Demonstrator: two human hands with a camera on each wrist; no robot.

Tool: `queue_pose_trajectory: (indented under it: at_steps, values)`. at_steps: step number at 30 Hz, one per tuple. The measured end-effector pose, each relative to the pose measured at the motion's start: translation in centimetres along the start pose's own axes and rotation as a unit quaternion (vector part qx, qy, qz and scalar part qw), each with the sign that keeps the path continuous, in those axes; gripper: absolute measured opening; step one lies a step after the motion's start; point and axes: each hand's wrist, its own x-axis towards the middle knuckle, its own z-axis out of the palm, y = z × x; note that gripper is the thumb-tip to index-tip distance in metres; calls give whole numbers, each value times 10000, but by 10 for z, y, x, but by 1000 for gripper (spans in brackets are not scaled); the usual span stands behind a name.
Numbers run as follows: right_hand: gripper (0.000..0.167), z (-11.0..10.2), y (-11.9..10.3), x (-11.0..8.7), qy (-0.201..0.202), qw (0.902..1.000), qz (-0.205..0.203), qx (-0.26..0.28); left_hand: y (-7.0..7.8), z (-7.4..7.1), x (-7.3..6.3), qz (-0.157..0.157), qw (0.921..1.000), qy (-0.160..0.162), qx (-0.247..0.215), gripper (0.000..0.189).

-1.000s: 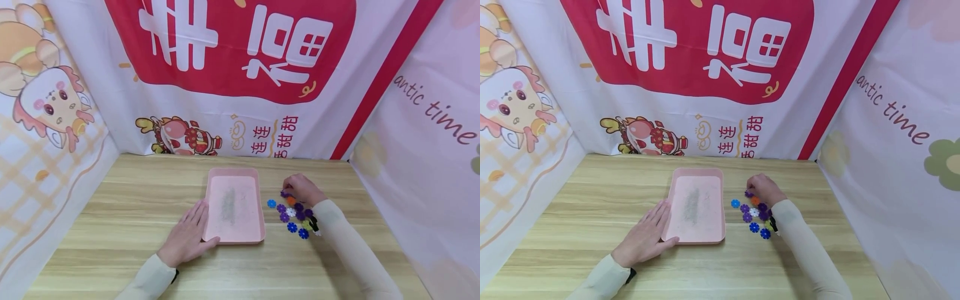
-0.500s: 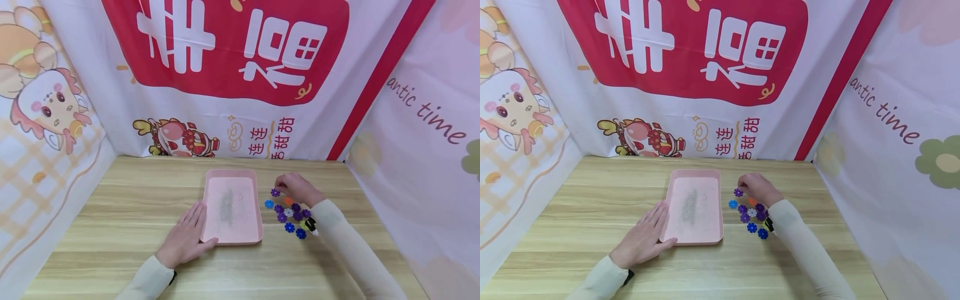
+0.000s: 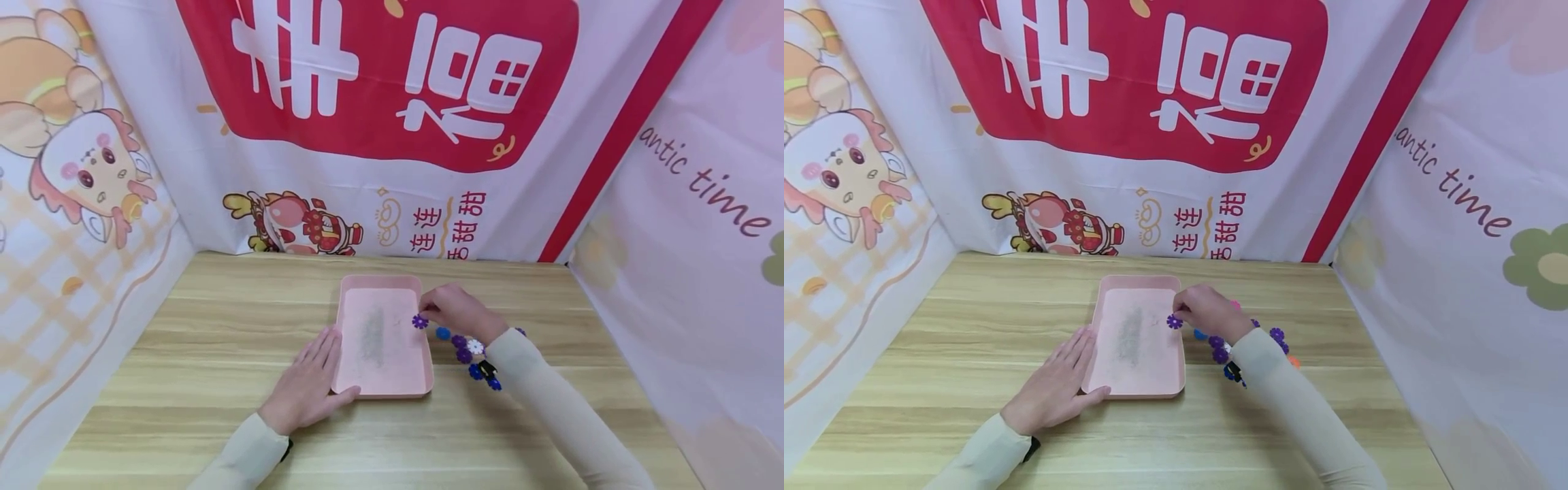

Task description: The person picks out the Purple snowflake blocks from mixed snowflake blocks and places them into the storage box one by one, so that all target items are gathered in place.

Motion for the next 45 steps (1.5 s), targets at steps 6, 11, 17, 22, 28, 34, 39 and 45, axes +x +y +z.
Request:
queue_pose_trajectory:
  at_steps: [6,11,17,22,28,34,39,45]
  values:
    - [8,9,-23,11,-73,9994,-336,-60,2,-2,1,-22,10000,-46,16,102]
    - [8,21,-38,20,-238,9984,-504,60,2,-1,1,-2,9999,-59,88,102]
    - [7,39,-50,29,-260,9947,-993,-13,0,-1,0,41,9999,-24,157,103]
    - [7,52,-58,32,-396,9953,-885,57,0,-2,0,11,9999,-38,135,103]
    - [8,67,-65,32,-546,9947,-858,129,1,-3,-1,33,9999,53,152,101]
    - [10,79,-70,29,-617,9939,-750,513,1,-3,-2,92,9998,110,121,101]
    - [11,87,-72,28,-585,9941,-634,657,0,-3,-1,32,9999,14,121,101]
    - [11,89,-75,26,-628,9944,-467,713,2,-4,-1,29,9999,-11,142,101]
